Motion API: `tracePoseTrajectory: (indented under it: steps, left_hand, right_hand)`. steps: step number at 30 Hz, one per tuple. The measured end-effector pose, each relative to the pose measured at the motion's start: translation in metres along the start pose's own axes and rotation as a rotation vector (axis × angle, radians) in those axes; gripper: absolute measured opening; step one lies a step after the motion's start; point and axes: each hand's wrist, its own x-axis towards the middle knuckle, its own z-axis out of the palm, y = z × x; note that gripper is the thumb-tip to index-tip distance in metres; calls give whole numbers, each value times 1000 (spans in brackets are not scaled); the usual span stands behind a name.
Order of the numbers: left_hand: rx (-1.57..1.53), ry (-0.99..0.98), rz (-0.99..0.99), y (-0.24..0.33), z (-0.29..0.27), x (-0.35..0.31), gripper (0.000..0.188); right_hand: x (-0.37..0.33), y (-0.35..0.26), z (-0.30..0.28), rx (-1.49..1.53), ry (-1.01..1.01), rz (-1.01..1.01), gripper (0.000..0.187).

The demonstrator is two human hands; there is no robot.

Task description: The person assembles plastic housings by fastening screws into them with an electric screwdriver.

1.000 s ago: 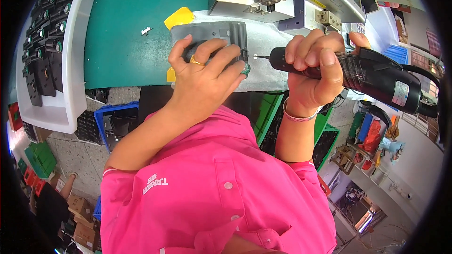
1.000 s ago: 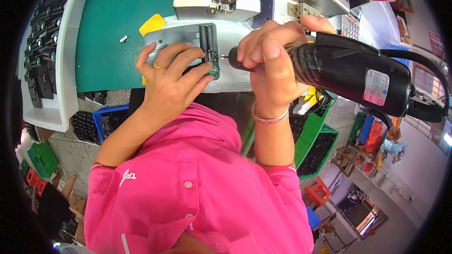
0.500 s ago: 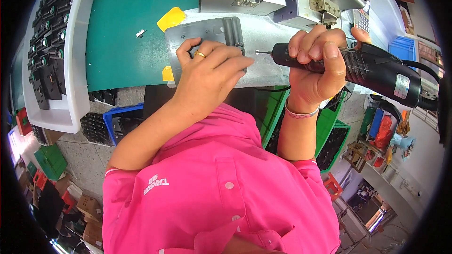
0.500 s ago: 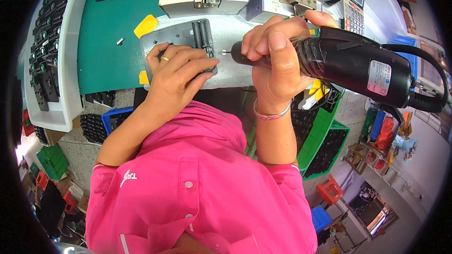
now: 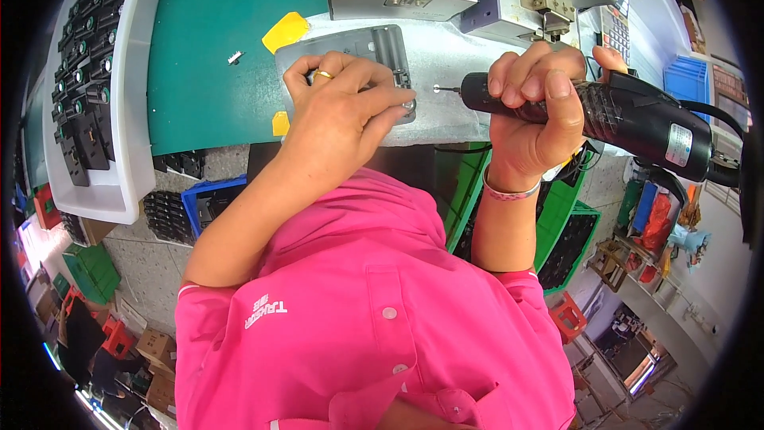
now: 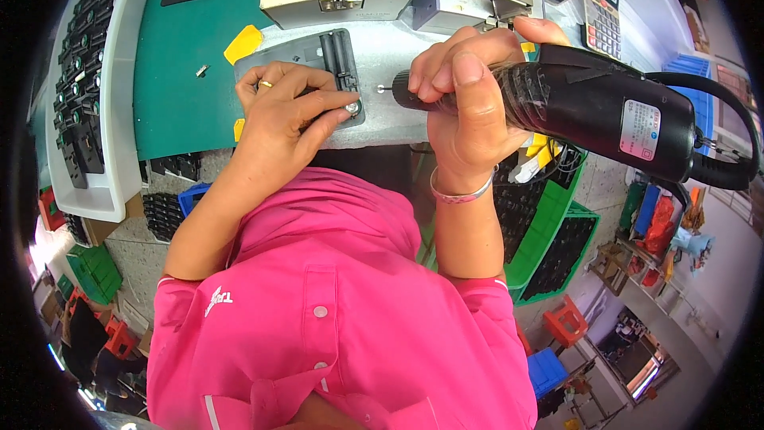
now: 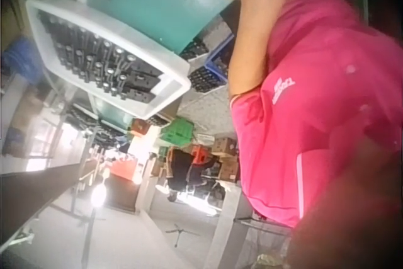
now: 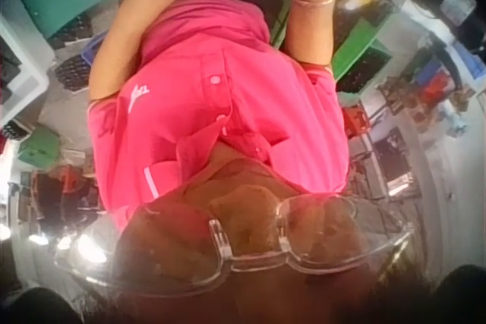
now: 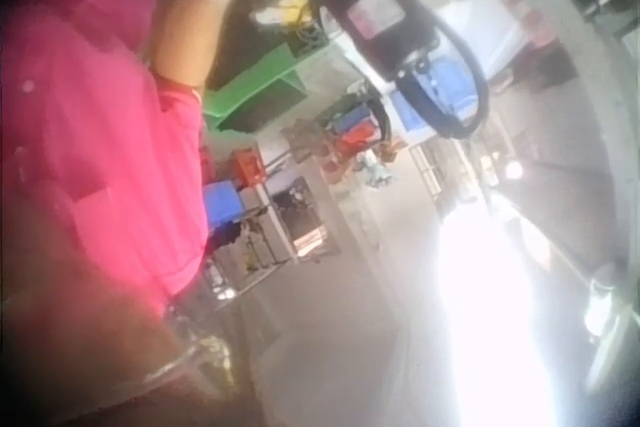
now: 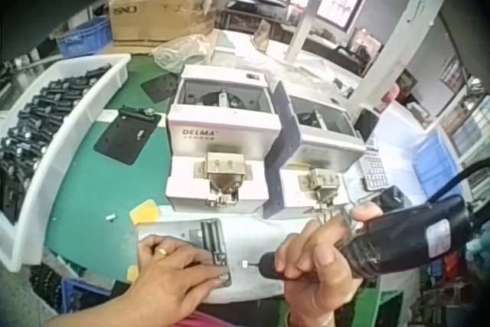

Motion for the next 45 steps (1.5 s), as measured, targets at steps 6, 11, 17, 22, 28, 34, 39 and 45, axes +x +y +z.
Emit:
tracePoseTrajectory:
  steps: [6,11,17,22,28,34,39,45]
  left_hand:
    - [3,31,-57,7,-4,7,16]
    - [77,-19,12,7,-7,10,17]
    - [-67,-85,21,-11,-8,10,19]
    - [-37,-50,21,-1,-9,6,20]
    - [89,-121,79,10,-8,10,17]
    - [18,-226,70,9,-19,22,16]
    - [-43,-253,42,9,-21,24,15]
    - [38,-240,163,2,-19,22,19]
  right_hand:
    - [0,1,-1,17,2,2,46]
    - [0,2,-1,11,11,5,47]
    - [1,1,-2,20,13,-6,47]
    - [1,1,-3,24,20,-2,47]
    - [0,3,-2,24,26,4,47]
    - [-1,3,-3,20,23,-4,47]
    - [-1,3,-5,35,32,-2,47]
    - [-2,3,-5,41,27,-12,47]
